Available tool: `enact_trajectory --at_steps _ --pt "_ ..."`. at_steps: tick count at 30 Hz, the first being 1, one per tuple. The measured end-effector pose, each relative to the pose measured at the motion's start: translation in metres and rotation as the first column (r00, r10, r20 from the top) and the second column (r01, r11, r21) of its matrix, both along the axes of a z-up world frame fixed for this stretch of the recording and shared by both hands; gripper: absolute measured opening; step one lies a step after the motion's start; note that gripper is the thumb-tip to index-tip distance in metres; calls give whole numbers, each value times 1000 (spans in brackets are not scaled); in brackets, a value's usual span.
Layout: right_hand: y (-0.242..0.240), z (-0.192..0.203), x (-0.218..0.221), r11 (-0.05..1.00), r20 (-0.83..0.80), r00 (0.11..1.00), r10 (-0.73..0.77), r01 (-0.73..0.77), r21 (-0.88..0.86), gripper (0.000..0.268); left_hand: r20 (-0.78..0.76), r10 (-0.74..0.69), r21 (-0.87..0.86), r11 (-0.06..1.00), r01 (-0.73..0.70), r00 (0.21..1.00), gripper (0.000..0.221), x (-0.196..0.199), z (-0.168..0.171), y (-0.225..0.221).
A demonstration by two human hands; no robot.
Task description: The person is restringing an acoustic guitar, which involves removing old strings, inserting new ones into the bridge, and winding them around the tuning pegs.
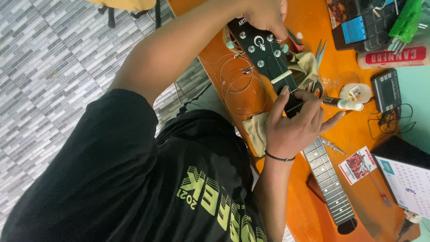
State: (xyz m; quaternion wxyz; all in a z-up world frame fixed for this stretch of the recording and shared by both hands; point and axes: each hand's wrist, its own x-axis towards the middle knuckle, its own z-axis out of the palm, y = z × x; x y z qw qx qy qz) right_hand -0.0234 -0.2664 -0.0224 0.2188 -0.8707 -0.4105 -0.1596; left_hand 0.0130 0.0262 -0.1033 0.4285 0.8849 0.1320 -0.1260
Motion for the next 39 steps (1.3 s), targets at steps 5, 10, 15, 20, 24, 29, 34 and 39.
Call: enact_trajectory --at_steps 5,10,15,20,24,29,34,39 --pt "0 -2 1 1000 14 1000 2 -2 9 30 47 -150 -84 984 154 988 60 -10 17 7" --pt "-1 -3 1 1000 8 1000 -6 6 7 29 -69 -37 -222 975 21 997 24 -5 21 -3" --pt "0 -1 1 1000 3 1000 1 -1 17 29 -68 -72 -110 992 64 995 25 -5 26 -3" --pt "0 2 1 1000 -29 1000 3 -2 22 27 7 30 -55 998 -29 1000 36 -10 14 1" --pt "-2 -1 1 1000 -23 1000 3 -2 13 27 -33 -23 -159 987 18 999 23 -12 18 4" --pt "-1 0 1 1000 -7 1000 -4 5 21 25 -71 -57 -178 983 43 996 32 -11 34 -6" --pt "0 1 2 1000 5 1000 2 -2 27 30 -8 -39 2 999 39 999 26 -2 16 -1" --pt "0 2 2 998 -24 1000 10 -8 63 28 57 18 29 999 -20 998 42 -13 23 -5"
